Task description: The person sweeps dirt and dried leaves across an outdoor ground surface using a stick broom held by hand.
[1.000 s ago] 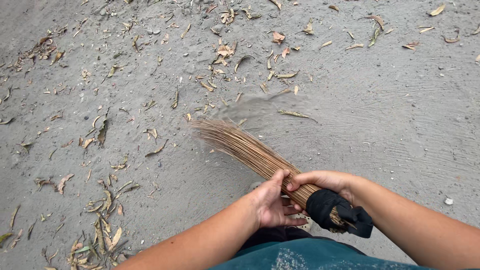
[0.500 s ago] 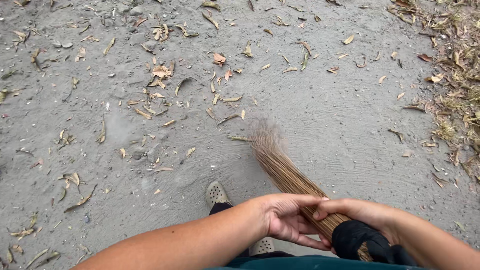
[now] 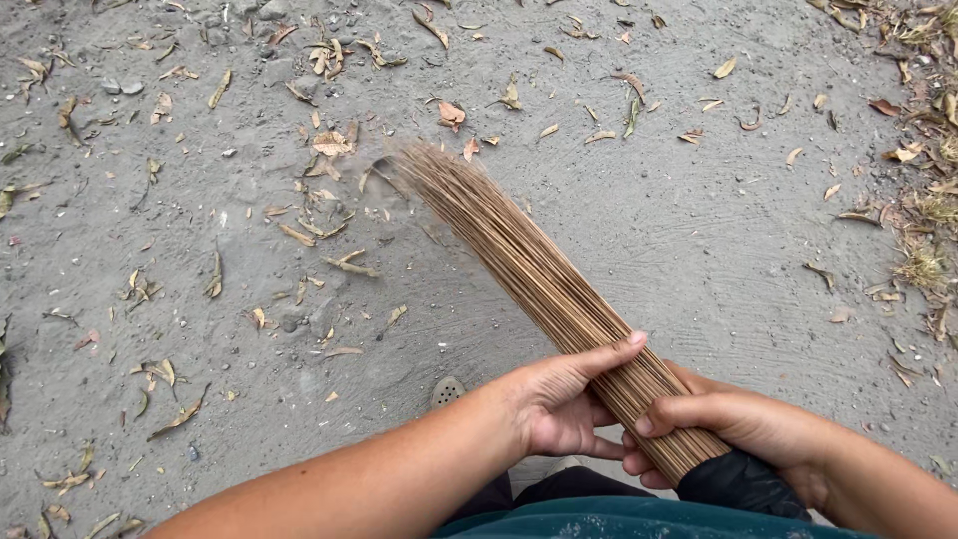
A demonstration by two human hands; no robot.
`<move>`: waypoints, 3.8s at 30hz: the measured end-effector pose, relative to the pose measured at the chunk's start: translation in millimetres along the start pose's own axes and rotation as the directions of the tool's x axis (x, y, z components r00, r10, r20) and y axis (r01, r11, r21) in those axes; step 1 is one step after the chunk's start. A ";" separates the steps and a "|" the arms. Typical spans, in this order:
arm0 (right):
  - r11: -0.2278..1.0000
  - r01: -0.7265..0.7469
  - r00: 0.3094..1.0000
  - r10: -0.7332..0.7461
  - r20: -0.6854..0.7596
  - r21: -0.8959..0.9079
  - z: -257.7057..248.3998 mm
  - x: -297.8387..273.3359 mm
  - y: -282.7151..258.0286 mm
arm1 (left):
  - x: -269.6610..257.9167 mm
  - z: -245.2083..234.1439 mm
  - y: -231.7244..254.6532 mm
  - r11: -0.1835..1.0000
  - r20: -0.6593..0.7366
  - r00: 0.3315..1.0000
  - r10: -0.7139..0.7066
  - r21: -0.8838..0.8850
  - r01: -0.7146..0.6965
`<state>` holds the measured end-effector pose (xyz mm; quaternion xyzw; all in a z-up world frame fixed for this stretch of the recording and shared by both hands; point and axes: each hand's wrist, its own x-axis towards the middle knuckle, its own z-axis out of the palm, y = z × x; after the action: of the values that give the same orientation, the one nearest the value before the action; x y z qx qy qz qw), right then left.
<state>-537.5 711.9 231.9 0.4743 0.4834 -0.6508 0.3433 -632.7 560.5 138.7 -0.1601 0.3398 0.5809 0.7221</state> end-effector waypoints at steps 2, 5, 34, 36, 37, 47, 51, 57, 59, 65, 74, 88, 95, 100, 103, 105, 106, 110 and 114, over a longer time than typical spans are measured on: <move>0.999 0.007 0.997 -0.003 -0.075 0.051 -0.1 18.8 -7.0 | 41.2 -6.5 12.6 0.999 0.047 0.999 -0.003 -0.051 0.006; 0.998 -0.061 0.996 0.060 0.059 0.024 9.0 76.6 -25.6 | 93.1 -40.1 23.3 0.988 0.066 0.997 -0.038 -0.150 0.047; 0.865 0.148 0.916 0.062 0.395 -0.479 -170.7 102.9 -112.7 | 209.7 79.5 24.9 0.766 -0.323 0.936 0.136 -0.565 -0.306; 0.841 0.278 0.885 -0.036 0.464 -0.465 -176.5 94.6 -111.6 | 198.0 93.1 19.6 0.731 -0.265 0.943 0.201 -0.600 -0.324; 0.828 0.358 0.850 -0.097 0.518 -0.432 -182.9 90.8 -105.5 | 199.4 98.6 15.1 0.717 -0.228 0.946 0.229 -0.618 -0.323; 0.755 -0.015 0.963 0.187 0.194 -0.656 -65.6 93.2 -53.6 | 182.6 0.3 -50.8 0.627 -0.189 0.942 0.277 -0.707 -0.326; 0.676 0.133 0.918 0.192 0.348 -0.725 -17.6 81.1 -27.5 | 120.6 -5.4 -98.0 0.443 -0.302 0.901 0.312 -0.792 -0.419; 0.769 0.200 0.928 0.049 0.368 -0.606 -50.9 56.1 40.1 | 121.0 3.6 -146.5 0.680 -0.096 0.958 0.269 -0.686 -0.259; 0.787 0.144 0.966 0.019 0.256 -0.600 -56.1 56.3 53.5 | 135.0 0.3 -154.3 0.734 0.043 0.957 0.286 -0.652 -0.190; 0.659 -0.038 0.962 0.227 0.151 -0.751 4.1 64.5 56.0 | 102.6 -20.8 -177.1 0.645 -0.072 0.966 0.249 -0.732 -0.220; 0.319 0.501 0.860 -0.074 0.505 -0.805 47.2 70.5 71.2 | 36.2 -44.2 -187.2 0.656 -0.363 0.907 0.213 -0.635 -0.408; 0.963 -0.147 0.984 0.165 0.062 -0.224 -100.3 96.8 4.2 | 61.4 27.1 -67.7 0.911 -0.455 0.852 0.257 -0.179 -0.371; 0.824 -0.054 0.884 0.302 0.356 -0.565 -98.3 97.5 -42.2 | 93.4 22.5 -47.4 0.829 -0.763 0.612 0.207 -0.196 -0.524; 0.923 0.024 0.843 0.188 0.504 -0.385 -182.1 70.3 -69.5 | 116.7 58.8 3.6 0.872 -0.709 0.666 0.233 -0.151 -0.466; 0.987 -0.022 0.943 0.074 0.324 -0.162 -244.7 64.4 -70.5 | 144.2 95.5 40.7 0.914 -0.511 0.821 0.257 -0.147 -0.377; 0.999 -0.018 0.985 0.013 0.173 0.026 -286.2 59.4 -69.0 | 172.5 120.6 66.7 0.932 -0.508 0.836 0.206 -0.158 -0.326; 0.993 -0.010 0.996 -0.001 0.093 0.120 -305.1 56.8 -68.1 | 184.7 132.1 78.3 0.940 -0.509 0.842 0.181 -0.164 -0.301; 0.936 0.149 0.979 -0.093 -0.183 0.318 -398.6 60.2 -78.0 | 226.8 169.3 117.9 0.975 -0.407 0.891 0.200 -0.009 -0.223; 0.903 0.241 0.911 -0.084 -0.403 0.356 -499.8 71.5 -106.5 | 244.7 169.2 149.9 0.982 -0.403 0.897 0.181 0.018 -0.190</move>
<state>-513.7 1221.6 154.9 0.6077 0.4364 -0.6582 0.0835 -700.1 886.2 119.0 -0.2510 0.4887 0.6053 0.5761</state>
